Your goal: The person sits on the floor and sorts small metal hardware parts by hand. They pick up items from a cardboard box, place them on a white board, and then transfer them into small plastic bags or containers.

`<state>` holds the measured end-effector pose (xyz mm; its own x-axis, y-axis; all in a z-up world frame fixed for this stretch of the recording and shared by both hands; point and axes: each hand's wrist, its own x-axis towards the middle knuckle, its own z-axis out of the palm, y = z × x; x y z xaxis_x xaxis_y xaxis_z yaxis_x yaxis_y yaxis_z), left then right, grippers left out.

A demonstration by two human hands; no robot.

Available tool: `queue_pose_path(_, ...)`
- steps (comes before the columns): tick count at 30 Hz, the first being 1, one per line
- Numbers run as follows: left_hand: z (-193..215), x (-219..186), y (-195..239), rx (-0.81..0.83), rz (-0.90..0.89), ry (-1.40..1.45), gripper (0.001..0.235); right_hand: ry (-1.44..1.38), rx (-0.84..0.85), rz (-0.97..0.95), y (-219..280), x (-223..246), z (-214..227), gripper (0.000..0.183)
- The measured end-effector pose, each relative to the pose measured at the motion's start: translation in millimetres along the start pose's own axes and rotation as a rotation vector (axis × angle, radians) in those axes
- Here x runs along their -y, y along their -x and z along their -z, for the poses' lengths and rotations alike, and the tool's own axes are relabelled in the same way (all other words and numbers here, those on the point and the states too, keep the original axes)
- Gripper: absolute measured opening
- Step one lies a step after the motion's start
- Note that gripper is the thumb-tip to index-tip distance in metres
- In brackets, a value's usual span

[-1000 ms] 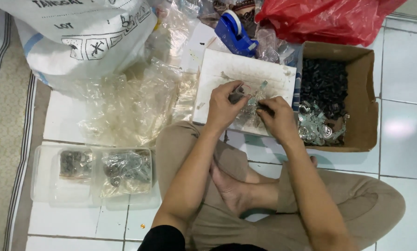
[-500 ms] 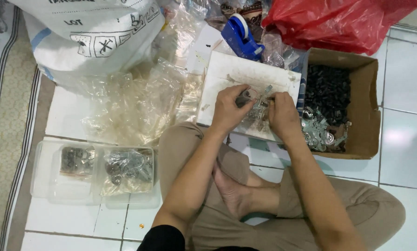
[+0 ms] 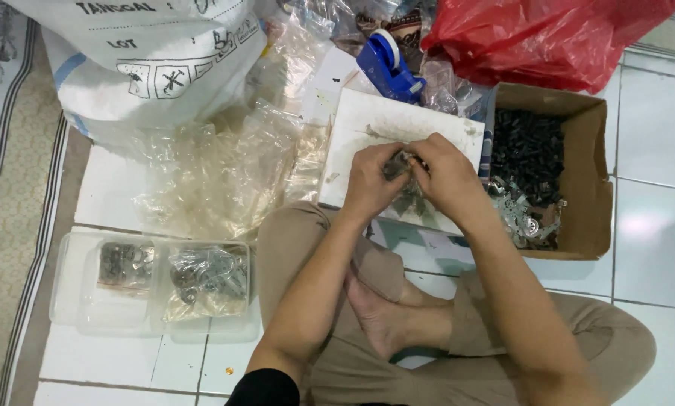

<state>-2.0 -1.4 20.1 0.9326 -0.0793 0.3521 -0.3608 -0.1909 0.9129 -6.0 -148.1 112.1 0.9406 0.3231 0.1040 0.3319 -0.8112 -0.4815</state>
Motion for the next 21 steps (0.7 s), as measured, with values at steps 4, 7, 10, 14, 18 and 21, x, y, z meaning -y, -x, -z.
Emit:
queue_pose_path(4,0,0,0,-0.002,0.015,-0.014,0.043,-0.140,-0.067,0.026,1,-9,2,0.026)
queue_pose_path(7,6,-3,-1,-0.037,0.091,0.075,0.038,-0.218,-0.236,-0.025,13,-42,-6,0.019)
queue_pose_path(10,9,-5,-3,-0.079,0.127,0.097,0.042,-0.056,-0.258,-0.021,25,-89,-23,0.024)
queue_pose_path(14,8,-8,-4,-0.038,0.073,0.035,0.038,0.147,-0.037,0.091,28,-100,-37,0.056)
queue_pose_path(18,8,-2,-2,-0.048,0.066,0.023,0.038,0.161,0.065,0.068,34,-91,-42,0.063)
queue_pose_path(21,3,0,-2,-0.033,0.080,0.040,0.038,0.153,0.064,-0.060,43,-92,-53,0.039)
